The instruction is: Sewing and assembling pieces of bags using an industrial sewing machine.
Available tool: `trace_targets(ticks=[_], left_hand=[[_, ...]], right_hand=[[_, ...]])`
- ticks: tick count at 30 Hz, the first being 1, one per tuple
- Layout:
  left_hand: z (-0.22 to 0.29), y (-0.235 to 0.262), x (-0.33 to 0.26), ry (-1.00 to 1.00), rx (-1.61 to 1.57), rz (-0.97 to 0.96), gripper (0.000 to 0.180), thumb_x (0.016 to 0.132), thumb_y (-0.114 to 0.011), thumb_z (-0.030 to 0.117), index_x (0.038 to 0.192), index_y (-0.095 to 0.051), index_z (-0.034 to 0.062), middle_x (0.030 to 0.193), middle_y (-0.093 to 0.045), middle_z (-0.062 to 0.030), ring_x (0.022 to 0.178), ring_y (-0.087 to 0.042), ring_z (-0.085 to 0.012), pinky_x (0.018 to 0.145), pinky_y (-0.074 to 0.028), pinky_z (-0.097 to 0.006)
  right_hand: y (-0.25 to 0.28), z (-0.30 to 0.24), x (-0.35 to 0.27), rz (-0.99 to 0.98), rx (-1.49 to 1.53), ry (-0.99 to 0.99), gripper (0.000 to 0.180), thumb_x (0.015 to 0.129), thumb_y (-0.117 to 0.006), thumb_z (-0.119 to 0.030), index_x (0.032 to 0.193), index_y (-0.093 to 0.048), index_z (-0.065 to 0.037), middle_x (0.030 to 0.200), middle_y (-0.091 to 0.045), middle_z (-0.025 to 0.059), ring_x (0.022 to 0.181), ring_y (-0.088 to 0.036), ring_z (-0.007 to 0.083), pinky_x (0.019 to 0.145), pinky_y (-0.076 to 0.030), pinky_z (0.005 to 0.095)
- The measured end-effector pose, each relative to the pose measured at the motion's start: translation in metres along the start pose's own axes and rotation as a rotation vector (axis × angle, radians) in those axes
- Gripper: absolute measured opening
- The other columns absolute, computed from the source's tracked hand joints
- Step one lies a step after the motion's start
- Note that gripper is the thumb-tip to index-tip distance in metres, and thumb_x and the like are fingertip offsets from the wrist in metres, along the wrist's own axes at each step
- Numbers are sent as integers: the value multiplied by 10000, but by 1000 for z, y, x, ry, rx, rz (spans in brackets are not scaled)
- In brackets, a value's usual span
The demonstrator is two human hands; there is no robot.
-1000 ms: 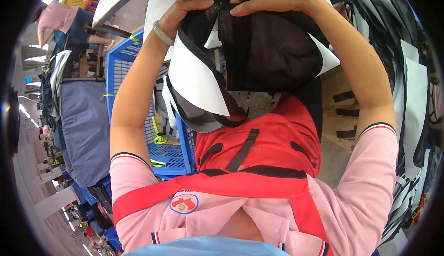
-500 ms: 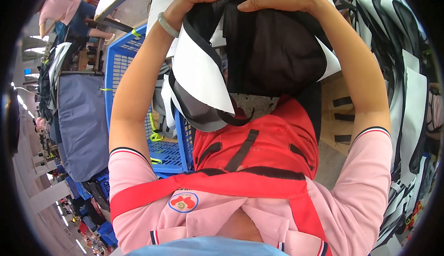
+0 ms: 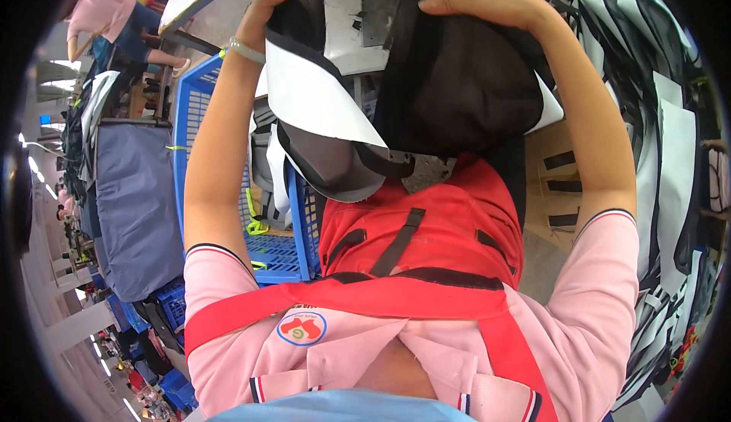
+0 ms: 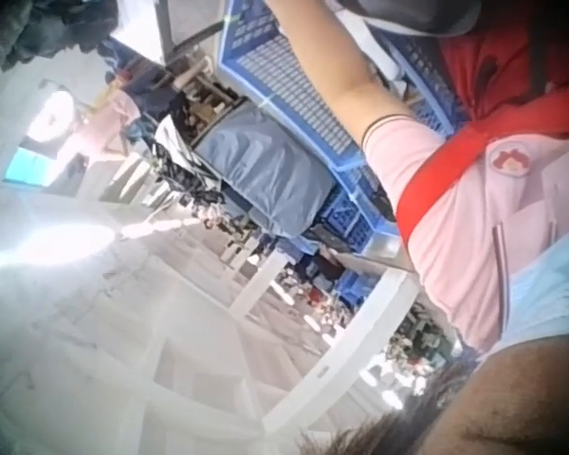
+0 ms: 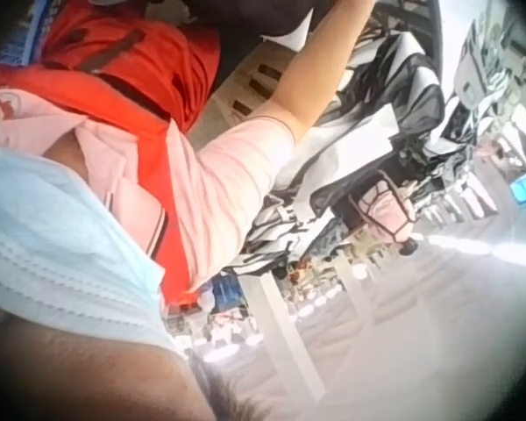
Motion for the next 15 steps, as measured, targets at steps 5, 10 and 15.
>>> trace_targets(ticks=[5, 10, 15], left_hand=[[-31, -47, -59, -80, 404, 16, 306, 793, -660, 136, 1053, -672, -25, 969, -678, -69, 886, -612, -141, 822, -474, -261], [-96, -36, -129, 23, 518, 6, 225, 795, -678, 84, 993, -668, -23, 873, -658, -27, 787, -596, -111, 738, -472, -230], [-133, -44, -137, 187, 269, -103, 149, 840, -662, 34, 983, -654, -8, 858, -665, -29, 737, -602, -89, 704, -477, -203]], right_hand=[[-43, -40, -92, 145, 19, 234, 239, 834, -668, -221, 923, -624, -4, 823, -605, 114, 739, -589, 227, 693, -470, 339], [-14, -42, -193, 498, -95, 142, 173, 790, -719, -136, 894, -639, -23, 811, -610, 119, 762, -614, 279, 680, -471, 360], [120, -40, -336, 1207, 11, -107, 259, 929, -621, -280, 957, -631, -24, 867, -608, -38, 855, -540, 47, 734, -437, 208]])
Point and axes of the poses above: each hand's wrist, its own x-axis towards the middle knuckle, its own y-axis out of the back of the hand, z = x × y, the point moved 6 cm from there along x, towards the middle knuckle
